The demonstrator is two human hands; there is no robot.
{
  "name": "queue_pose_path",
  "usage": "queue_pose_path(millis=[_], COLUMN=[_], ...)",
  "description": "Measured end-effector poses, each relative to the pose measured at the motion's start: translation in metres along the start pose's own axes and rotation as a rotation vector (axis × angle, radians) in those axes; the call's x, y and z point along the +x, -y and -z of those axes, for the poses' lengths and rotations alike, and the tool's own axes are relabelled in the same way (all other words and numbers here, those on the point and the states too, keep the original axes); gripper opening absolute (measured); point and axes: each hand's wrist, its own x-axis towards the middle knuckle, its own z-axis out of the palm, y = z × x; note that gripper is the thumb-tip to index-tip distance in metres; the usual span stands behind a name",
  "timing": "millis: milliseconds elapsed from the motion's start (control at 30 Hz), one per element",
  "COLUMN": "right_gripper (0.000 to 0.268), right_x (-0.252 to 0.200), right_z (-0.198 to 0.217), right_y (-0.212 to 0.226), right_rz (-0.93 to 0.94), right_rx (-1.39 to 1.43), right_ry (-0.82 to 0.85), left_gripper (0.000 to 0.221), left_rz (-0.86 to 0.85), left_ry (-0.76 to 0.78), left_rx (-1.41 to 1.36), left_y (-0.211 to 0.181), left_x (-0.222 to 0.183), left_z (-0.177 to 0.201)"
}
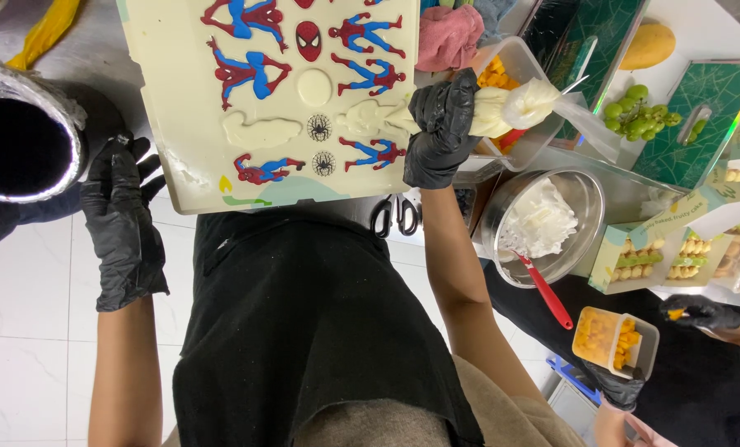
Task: Filling Spiderman-themed character molds with melted white chocolate using a piping bag.
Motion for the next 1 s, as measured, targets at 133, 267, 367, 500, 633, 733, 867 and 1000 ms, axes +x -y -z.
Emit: queue_pose_path(millis=[133, 267, 367, 500, 633, 733, 867, 1000], right_gripper=[0.031, 0.030, 0.043, 0.043, 0.042, 0.048, 0.050, 0.052], right_x=[0.003, 0.006, 0.021, 0.037, 0.041, 0.037, 0.033, 0.032], right_z=[-0.006, 0.001, 0.015, 0.013, 0.044, 0.050, 0.058, 0.061], right_y=[0.001, 0.005, 0.015, 0.046, 0.059, 0.068, 0.073, 0.076], right_rz=[-0.022, -0.074, -0.007, -0.041, -0.214, -0.248, -0.266, -0.259], right_rx=[-0.017, 0.058, 0.214, 0.310, 0.521, 0.601, 0.666, 0.688], right_ry=[-0.027, -0.050, 0.035, -0.168, -0.291, -0.159, -0.217, -0.181], left_gripper=[0.034, 0.036, 0.036, 0.037, 0.036, 0.037, 0.044, 0.051], left_rz=[-0.008, 0.212, 0.562, 0.578, 0.444, 0.443, 0.457, 0.391], left_ry=[0.010, 0.086, 0.147, 0.173, 0.161, 0.151, 0.263, 0.297], left_rx=[0.013, 0.036, 0.144, 0.005, -0.101, -0.082, -0.033, -0.089], left_y=[-0.004, -0.046, -0.033, -0.044, -0.037, -0.027, -0.043, -0.040], left_x=[0.000, -0.013, -0.007, -0.014, -0.008, 0.004, 0.002, -0.002], left_z=[-0.004, -0.024, -0.019, -0.028, -0.023, -0.023, -0.034, -0.036])
